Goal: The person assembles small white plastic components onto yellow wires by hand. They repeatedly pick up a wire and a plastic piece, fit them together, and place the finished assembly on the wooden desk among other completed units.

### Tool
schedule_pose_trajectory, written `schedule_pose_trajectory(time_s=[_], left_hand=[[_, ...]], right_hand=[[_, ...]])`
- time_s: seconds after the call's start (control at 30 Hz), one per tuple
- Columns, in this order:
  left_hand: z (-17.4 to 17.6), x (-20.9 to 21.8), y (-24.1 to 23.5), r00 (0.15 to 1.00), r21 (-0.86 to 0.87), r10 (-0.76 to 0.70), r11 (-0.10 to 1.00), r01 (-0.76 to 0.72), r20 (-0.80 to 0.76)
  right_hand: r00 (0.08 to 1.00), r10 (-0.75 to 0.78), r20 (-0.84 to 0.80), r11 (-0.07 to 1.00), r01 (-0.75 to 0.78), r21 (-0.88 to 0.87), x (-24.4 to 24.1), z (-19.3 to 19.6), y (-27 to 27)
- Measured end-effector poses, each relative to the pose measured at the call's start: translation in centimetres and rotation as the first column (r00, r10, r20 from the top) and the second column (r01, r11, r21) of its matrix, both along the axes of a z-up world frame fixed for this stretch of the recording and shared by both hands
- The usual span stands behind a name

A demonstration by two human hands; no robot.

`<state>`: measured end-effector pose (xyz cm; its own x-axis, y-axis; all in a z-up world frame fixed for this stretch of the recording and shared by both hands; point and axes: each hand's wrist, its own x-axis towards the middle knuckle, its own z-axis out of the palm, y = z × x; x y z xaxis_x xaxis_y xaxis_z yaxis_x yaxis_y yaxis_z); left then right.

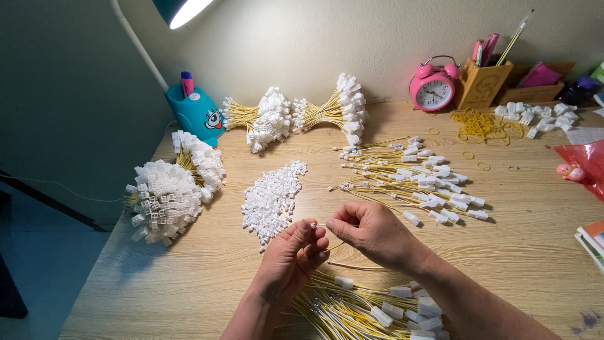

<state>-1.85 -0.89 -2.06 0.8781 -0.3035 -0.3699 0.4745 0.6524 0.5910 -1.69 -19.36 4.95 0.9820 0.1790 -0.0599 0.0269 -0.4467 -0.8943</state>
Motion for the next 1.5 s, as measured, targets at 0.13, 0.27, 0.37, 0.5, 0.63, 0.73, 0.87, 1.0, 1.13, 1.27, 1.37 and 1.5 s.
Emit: schedule_pose_trajectory(time_s=[0.13,0.27,0.37,0.5,0.63,0.73,0.87,1.0,1.13,1.27,1.37,1.5], left_hand=[[0.2,-0.1,-0.1,1.000,-0.030,0.004,1.000,-0.004,0.003],[0.3,-0.3,-0.3,1.000,-0.028,0.011,1.000,-0.010,0.008],[0.3,-0.3,-0.3,0.999,-0.004,0.028,1.000,-0.028,0.020],[0.1,0.0,-0.2,0.998,0.033,0.056,0.998,-0.057,0.035],[0.6,-0.2,-0.5,0.998,0.075,0.063,0.995,-0.065,0.029],[0.4,-0.2,-0.5,0.998,0.084,0.063,0.994,-0.065,0.025],[0.5,-0.2,-0.5,0.998,0.094,0.064,0.993,-0.066,0.023],[0.4,-0.2,-0.7,0.998,0.067,0.059,0.996,-0.061,0.027],[0.5,-0.1,-0.6,0.998,0.069,0.050,0.996,-0.052,0.029],[0.5,-0.2,-0.7,0.998,0.067,0.057,0.996,-0.058,0.026],[0.5,-0.2,-0.7,0.997,0.043,0.062,0.997,-0.064,0.044],[0.5,-0.4,-0.7,0.996,0.065,0.069,0.995,-0.072,0.059]], right_hand=[[1.000,-0.003,-0.027,1.000,0.003,0.028,0.3,-0.5,-0.1],[1.000,-0.016,-0.020,0.999,0.017,0.038,-0.1,-0.3,-0.1],[1.000,0.008,0.021,0.997,-0.009,0.072,-0.2,-0.5,-0.1],[0.999,-0.014,0.053,1.000,0.015,-0.020,-0.3,-0.3,0.1],[0.999,-0.029,0.041,0.998,0.031,-0.055,-0.2,0.0,0.0],[0.998,-0.036,0.052,0.996,0.040,-0.078,-0.2,0.1,0.1],[0.993,-0.043,0.111,0.997,0.050,-0.060,-0.1,-0.4,0.4],[0.987,-0.022,0.161,1.000,0.025,-0.012,-0.1,-0.6,0.5],[0.984,-0.001,0.178,1.000,0.005,-0.019,0.3,-1.2,0.5],[0.985,-0.006,0.175,1.000,0.010,-0.021,0.1,-1.5,0.5],[0.984,0.008,0.176,1.000,-0.013,0.027,0.1,-1.4,0.6],[0.985,0.010,0.174,1.000,-0.013,0.019,-0.2,-1.0,0.7]])
